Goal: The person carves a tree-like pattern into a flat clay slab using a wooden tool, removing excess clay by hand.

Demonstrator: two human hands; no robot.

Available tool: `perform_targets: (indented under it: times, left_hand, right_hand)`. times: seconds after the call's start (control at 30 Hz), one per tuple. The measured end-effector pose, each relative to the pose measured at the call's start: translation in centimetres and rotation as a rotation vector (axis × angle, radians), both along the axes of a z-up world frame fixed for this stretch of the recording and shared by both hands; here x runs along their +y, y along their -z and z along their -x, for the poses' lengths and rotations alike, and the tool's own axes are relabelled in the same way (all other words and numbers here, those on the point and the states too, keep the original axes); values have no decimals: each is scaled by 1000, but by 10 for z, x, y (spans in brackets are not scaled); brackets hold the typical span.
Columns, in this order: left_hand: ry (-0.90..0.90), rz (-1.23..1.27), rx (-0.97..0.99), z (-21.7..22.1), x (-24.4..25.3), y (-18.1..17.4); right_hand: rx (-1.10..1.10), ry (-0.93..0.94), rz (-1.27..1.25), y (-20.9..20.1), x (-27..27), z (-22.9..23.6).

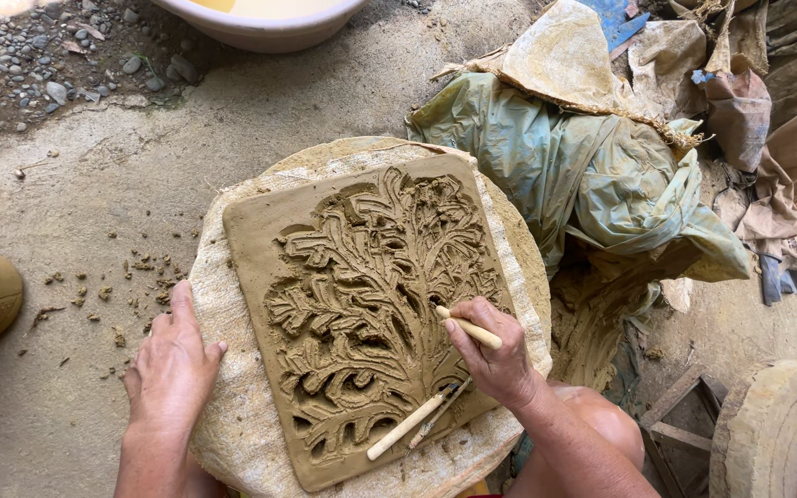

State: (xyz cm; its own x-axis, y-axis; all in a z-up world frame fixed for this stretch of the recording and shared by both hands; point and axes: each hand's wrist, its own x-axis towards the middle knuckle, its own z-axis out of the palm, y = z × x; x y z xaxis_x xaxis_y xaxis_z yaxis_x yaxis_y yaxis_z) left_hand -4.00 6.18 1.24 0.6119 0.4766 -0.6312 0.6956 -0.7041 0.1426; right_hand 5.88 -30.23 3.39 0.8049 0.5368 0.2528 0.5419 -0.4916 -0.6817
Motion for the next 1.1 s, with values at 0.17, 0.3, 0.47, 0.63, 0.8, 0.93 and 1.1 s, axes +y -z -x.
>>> perform_targets:
  times: [0.17, 0.3, 0.47, 0.63, 0.8, 0.93, 1.1]
  left_hand:
    - [10, 1, 21, 2, -1, 0]
    - [23, -5, -12, 3, -2, 1]
    - [9, 3, -13, 4, -2, -1]
    - [14, 1, -14, 3, -3, -2]
    - [35, -15, -40, 3, -2, -1]
    - [23, -5, -15, 2, -2, 0]
    - [23, -20, 9, -1, -4, -5]
  right_hand:
    - [31, 20, 59, 7, 2, -2]
    - [-18, -30, 71, 7, 2, -3]
    - [-5, -57, 79, 0, 4, -3]
    - [16, -58, 81, -3, 6, -4]
    - [23, -49, 79, -4, 6, -3]
    - [21, -52, 19, -5, 5, -1]
    - [10, -105, 83, -5, 5, -5]
